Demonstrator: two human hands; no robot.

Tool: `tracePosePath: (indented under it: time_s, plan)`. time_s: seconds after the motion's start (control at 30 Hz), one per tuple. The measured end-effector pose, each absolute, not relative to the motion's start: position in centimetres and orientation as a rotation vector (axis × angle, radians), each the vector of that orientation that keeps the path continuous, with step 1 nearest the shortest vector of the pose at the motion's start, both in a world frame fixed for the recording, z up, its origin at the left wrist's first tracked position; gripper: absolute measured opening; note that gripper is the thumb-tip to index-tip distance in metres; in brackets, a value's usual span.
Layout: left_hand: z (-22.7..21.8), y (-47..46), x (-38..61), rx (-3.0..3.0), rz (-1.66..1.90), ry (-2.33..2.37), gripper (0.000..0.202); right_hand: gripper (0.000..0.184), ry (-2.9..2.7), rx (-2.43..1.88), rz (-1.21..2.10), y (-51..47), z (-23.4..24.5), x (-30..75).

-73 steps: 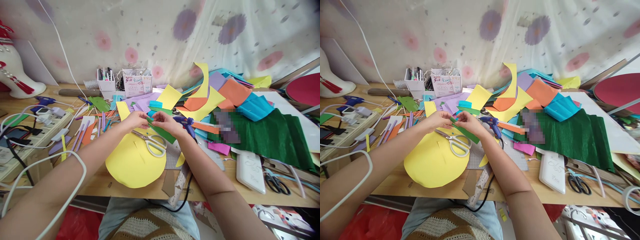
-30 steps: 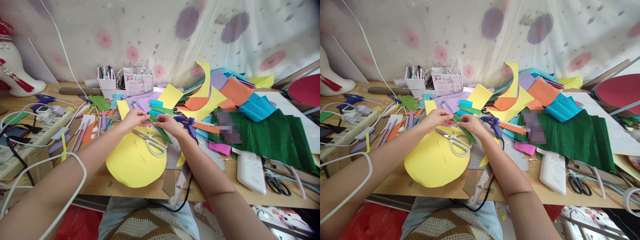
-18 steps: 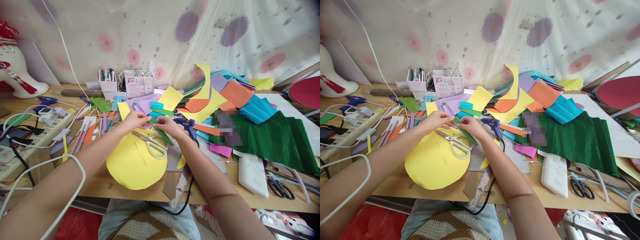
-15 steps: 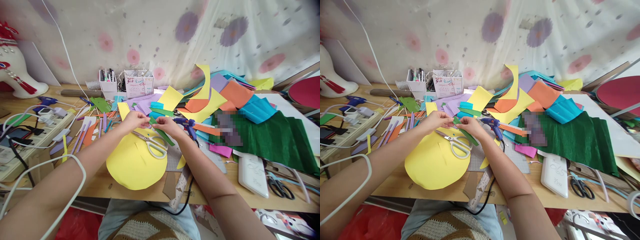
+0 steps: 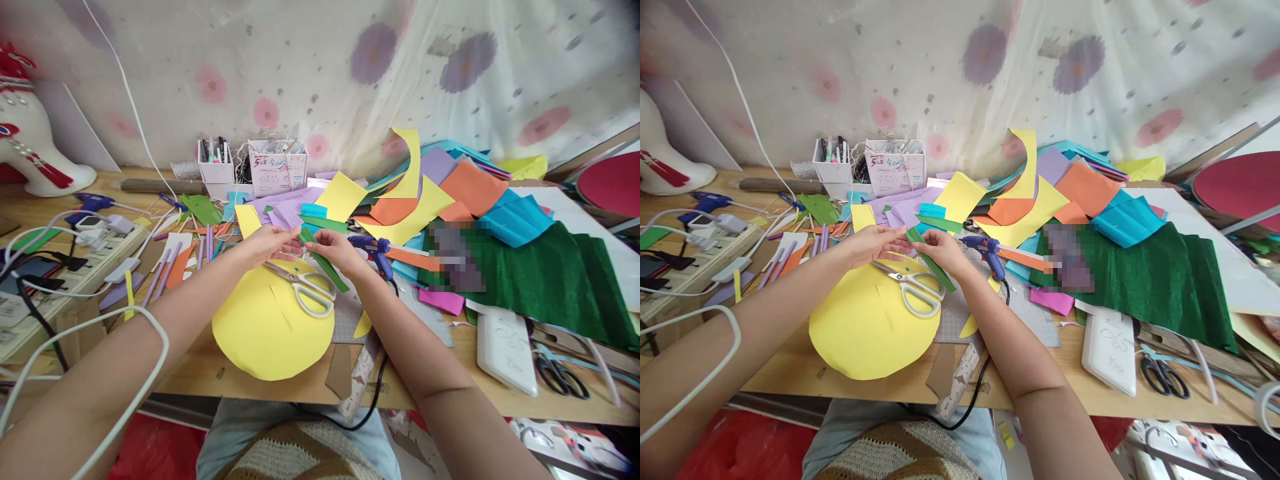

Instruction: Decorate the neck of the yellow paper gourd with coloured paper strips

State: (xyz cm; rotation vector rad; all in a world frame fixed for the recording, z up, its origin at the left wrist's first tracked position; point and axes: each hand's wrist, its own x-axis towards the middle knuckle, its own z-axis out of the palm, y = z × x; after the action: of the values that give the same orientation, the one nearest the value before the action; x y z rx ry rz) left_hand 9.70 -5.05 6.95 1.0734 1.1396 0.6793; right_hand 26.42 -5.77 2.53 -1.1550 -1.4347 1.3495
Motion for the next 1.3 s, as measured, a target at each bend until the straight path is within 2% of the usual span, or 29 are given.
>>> tracePosePath:
  time_s: [0.13, 0.3, 0.37, 0.5, 0.57, 0.63, 0.73, 0.93, 1.07, 1.17, 1.3]
  plan:
    - [6.5, -5.5, 10.8, 1.041, 0.748, 1.162, 0.016, 0.043, -1.358, -1.091, 1.305, -5.6, 2.1, 25.8]
    - [7.6, -4.5, 11.0, 1.009, 0.928, 1.205, 0.008, 0.04, -1.51, -1.177, 1.179, -5.9, 3.1, 26.8]
    - [8.5, -3.4, 9.9, 1.073, 1.031, 1.251, 0.005, 0.036, -1.733, -1.28, 1.103, -6.3, 4.0, 27.7]
    - [9.2, -1.3, 6.9, 1.553, 1.239, 1.536, 0.011, 0.036, -2.494, -1.425, 1.042, -8.0, 5.6, 28.1]
    - [8.6, -0.9, 5.8, 1.732, 1.22, 1.55, 0.011, 0.037, -2.708, -1.522, 0.85, -9.0, 5.9, 27.4]
    - [7.7, -1.1, 5.5, 1.909, 1.063, 1.496, 0.014, 0.03, -2.778, -1.601, 0.624, -9.5, 6.0, 26.6]
    - [6.3, -1.9, 5.8, 2.04, 0.823, 1.368, 0.019, 0.018, -2.778, -1.597, 0.56, -9.3, 6.0, 26.7]
    - [5.7, -3.5, 6.0, 1.987, 0.612, 1.231, 0.027, 0.02, -2.446, -1.616, 0.968, -7.0, 6.9, 32.1]
    - [5.2, -4.2, 5.9, 1.928, 0.611, 1.241, 0.034, 0.035, -2.051, -1.738, 0.841, -6.8, 6.5, 32.1]
    - [4.5, -4.4, 5.9, 1.963, 0.615, 1.19, 0.037, 0.05, -1.931, -1.543, 0.775, -6.9, 5.4, 29.8]
    - [4.1, -4.5, 5.5, 2.055, 0.588, 1.139, 0.04, 0.051, -2.061, -1.361, 0.683, -7.0, 3.7, 27.5]
